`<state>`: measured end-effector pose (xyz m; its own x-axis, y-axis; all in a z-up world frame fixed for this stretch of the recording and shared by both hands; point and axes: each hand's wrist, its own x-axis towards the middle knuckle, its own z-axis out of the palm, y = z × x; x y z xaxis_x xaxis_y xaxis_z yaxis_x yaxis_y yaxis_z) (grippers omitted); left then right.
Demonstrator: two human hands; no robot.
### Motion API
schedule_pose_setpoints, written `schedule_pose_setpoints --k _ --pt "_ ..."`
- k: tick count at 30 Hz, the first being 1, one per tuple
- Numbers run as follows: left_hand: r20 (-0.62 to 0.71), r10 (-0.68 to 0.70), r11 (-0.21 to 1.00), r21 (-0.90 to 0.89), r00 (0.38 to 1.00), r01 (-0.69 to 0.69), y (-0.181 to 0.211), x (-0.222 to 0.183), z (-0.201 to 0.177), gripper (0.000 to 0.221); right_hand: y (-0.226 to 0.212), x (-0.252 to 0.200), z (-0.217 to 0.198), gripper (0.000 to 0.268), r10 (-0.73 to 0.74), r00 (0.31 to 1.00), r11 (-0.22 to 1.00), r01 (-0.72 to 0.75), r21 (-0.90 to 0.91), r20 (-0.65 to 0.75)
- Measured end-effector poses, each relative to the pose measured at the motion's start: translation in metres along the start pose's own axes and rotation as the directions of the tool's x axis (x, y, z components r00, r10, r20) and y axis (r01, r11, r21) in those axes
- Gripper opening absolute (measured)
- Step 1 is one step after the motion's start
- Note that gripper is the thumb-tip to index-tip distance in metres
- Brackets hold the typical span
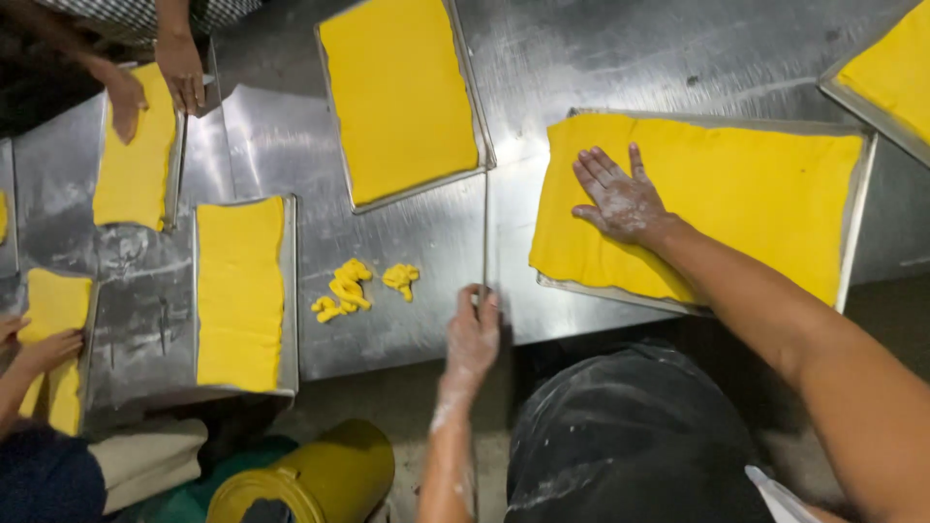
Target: Flattening sheets of dough into baking trays, trimming excess dough using a scraper/knife, and managing tray placements on a steel bakery table.
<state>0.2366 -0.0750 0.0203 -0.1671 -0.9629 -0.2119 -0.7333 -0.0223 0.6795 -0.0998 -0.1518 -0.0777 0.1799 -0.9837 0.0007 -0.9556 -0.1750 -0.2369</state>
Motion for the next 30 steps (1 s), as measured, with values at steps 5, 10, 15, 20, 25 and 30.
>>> schedule_pose_setpoints --k 5,10,15,20,25,30 --pt "-0.046 0.047 0.970 -0.236 0.998 -0.057 0.017 -0.005 0.034 0.034 -0.003 0.011 -0.018 0.087 -0.010 0.997 0.998 0.005 -0.061 -0.078" --pt "0.008 0.044 0.994 0.102 0.999 -0.045 0.032 0.014 0.068 0.030 0.007 0.036 -0.012 0.084 -0.164 0.974 0.986 0.165 -0.003 -0.157" --pt "0.152 0.042 0.951 0.298 0.987 -0.086 0.099 0.054 0.074 0.059 0.040 0.060 -0.022 0.045 0.064 0.956 0.978 -0.003 0.210 -0.286" --pt "0.245 0.021 0.853 0.501 0.969 -0.146 0.112 0.073 0.093 0.085 0.059 0.069 -0.007 0.028 0.153 0.879 0.939 0.013 0.344 -0.451" --pt "0.264 0.003 0.851 0.506 0.965 -0.140 0.106 0.083 0.102 0.088 0.051 0.073 -0.013 0.032 0.194 0.861 0.926 -0.003 0.377 -0.471" --pt "0.265 -0.004 0.877 0.465 0.964 -0.123 0.108 0.084 0.098 0.088 0.053 0.077 -0.008 0.026 0.172 0.862 0.947 -0.011 0.321 -0.477"
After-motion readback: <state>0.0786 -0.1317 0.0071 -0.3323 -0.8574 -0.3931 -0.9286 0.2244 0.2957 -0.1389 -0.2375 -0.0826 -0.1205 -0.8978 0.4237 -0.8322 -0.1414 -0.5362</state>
